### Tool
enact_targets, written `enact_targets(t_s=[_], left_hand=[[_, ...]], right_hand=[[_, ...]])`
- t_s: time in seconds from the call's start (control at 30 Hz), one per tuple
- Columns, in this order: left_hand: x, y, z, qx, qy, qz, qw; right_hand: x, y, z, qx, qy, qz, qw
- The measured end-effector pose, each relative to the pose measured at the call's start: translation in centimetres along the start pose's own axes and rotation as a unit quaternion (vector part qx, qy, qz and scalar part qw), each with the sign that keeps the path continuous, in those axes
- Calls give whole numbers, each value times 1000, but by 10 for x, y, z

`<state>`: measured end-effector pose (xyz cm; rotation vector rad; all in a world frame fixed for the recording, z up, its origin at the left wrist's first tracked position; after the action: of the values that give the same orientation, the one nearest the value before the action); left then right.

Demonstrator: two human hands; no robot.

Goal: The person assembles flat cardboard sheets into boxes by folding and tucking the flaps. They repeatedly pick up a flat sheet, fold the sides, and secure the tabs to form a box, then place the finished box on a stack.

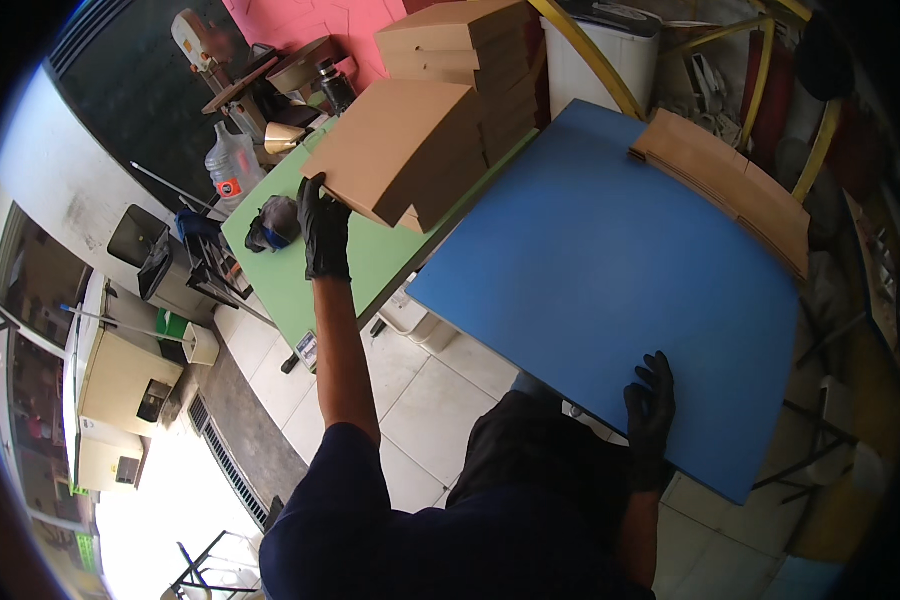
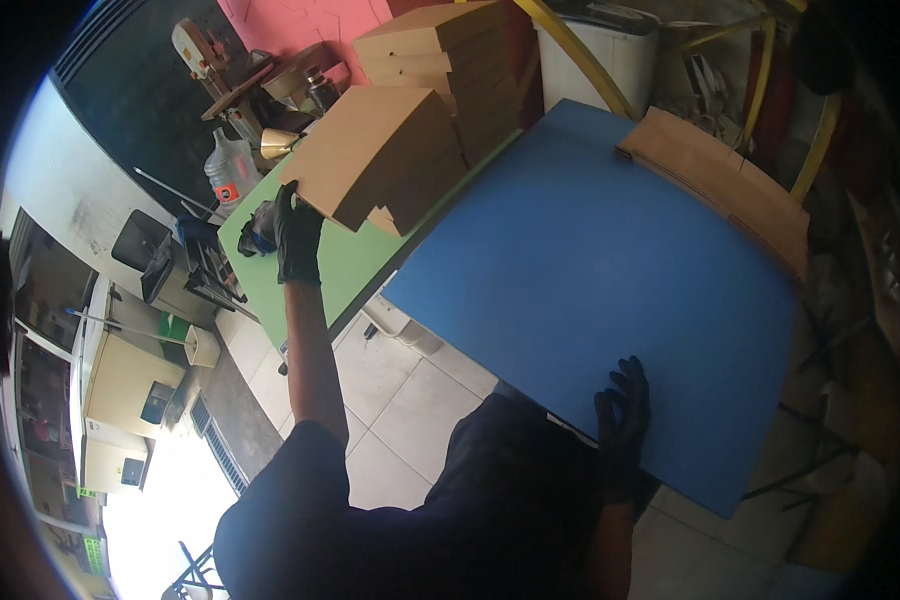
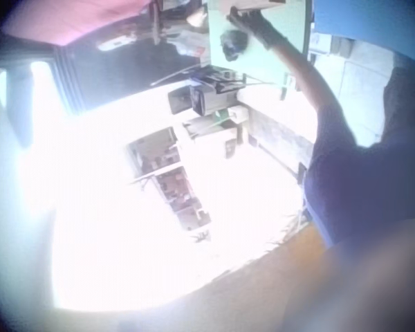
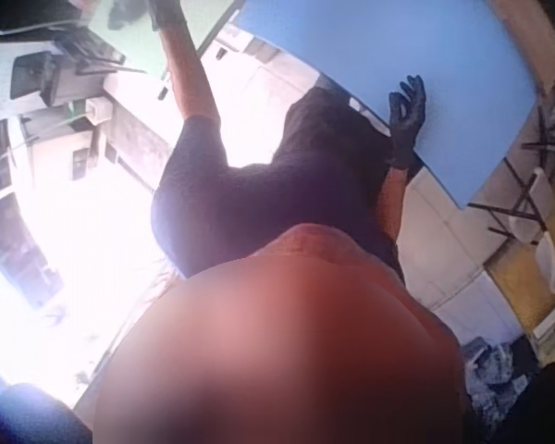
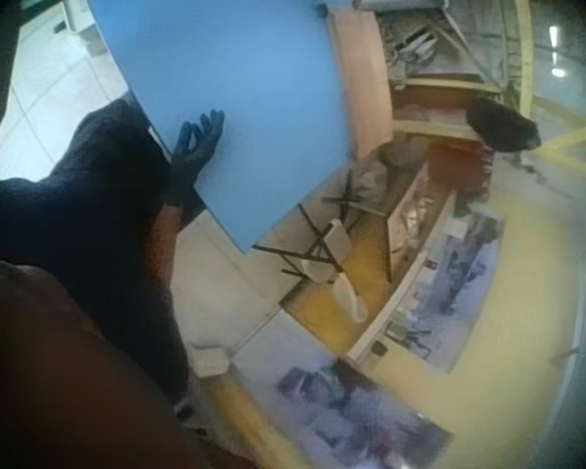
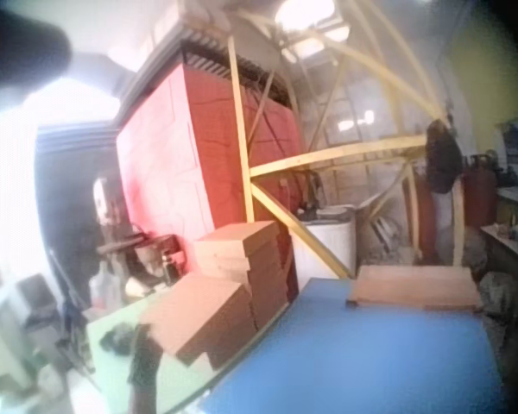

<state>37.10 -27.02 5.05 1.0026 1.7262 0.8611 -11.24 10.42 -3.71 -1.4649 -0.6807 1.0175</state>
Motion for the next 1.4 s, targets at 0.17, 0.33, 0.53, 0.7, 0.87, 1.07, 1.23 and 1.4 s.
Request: enact_targets(t_s=[0.17, 0.33, 0.53, 0.7, 0.87, 1.07, 1.23, 1.4], left_hand=[[-67, -22, 22, -569, 47, -203, 795], [-90, -46, -1, -244, 176, 29, 953], [-98, -67, -41, -71, 195, 7, 978], [-106, -84, -60, -91, 209, -20, 974], [-109, -83, -65, -120, 202, -21, 972], [-54, -36, -90, -378, 272, -100, 879], [-13, -14, -112, -686, 52, -254, 680], [-22, -19, -109, -695, 9, -249, 674]], right_hand=[[0, 10, -1, 57, 6, 40, 998], [-2, 16, 1, 65, 9, 43, 997], [-1, 18, 1, 62, 7, 39, 997], [-1, 18, 1, 41, 12, 16, 999], [0, 19, 1, 21, 26, -21, 999], [0, 15, 1, 40, 10, -2, 999], [0, 12, 1, 46, 4, 14, 999], [-1, 13, 1, 54, -6, 40, 998]])
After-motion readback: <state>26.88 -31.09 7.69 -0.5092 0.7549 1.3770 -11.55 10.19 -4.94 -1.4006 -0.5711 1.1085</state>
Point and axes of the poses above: each hand's wrist, its own x-axis away from the middle knuckle, its own z-axis out of the back of the hand, y = z × x, the point moved 2 cm from there along -x, towards the middle knuckle, and after that the axes turned 8 degrees about -x, right-handed, at the moved point
